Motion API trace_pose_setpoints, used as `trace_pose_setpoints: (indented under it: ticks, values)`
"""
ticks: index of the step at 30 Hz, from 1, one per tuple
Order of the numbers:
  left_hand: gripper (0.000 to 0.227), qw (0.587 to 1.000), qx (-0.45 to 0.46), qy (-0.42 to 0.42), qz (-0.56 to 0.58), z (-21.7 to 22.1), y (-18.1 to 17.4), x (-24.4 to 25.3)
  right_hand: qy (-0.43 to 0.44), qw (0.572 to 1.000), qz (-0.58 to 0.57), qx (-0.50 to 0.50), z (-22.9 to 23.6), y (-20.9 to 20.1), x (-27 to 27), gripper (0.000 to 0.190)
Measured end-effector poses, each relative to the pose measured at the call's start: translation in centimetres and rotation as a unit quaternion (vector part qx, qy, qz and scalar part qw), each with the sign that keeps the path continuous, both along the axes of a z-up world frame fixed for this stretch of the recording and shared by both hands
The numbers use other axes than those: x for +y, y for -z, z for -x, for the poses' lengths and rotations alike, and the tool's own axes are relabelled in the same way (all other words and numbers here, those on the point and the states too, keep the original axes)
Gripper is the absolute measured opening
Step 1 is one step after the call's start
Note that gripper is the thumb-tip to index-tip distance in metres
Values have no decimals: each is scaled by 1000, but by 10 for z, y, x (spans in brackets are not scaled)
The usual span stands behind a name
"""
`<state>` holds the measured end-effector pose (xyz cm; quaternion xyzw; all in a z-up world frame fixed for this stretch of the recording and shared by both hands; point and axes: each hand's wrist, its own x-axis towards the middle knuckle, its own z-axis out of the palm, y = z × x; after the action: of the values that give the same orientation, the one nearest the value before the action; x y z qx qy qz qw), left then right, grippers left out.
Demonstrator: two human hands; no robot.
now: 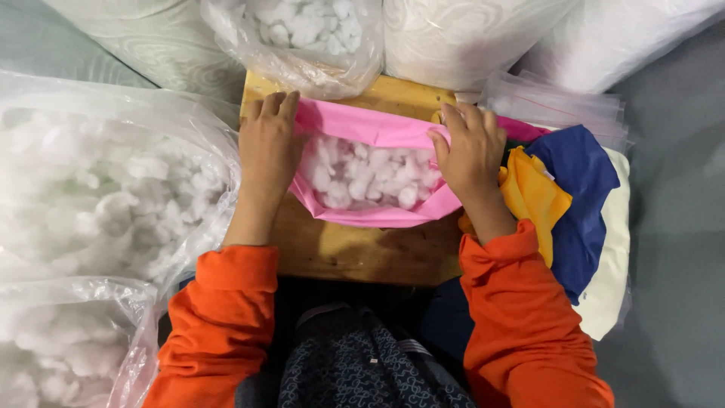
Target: A person is filling a pink fabric pillowcase with white polyester fiberfill stuffing from a large bag.
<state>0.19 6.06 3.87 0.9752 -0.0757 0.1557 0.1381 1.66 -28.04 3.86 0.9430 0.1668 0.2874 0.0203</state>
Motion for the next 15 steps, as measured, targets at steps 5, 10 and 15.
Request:
trace_pose_setpoints:
  ticks: [5,10,15]
  values:
    - [27,996,44,-36,70,-13,29,3,-36,967,-137,214,-11,16,-26,19]
    - [19,972,-66,-9,227,-10,5,33,-64,972,-159,163,3,-39,-50,10]
    - [19,917,-16,101,384,16,-49,36,41,911,-281,299,50,-104,-25,46]
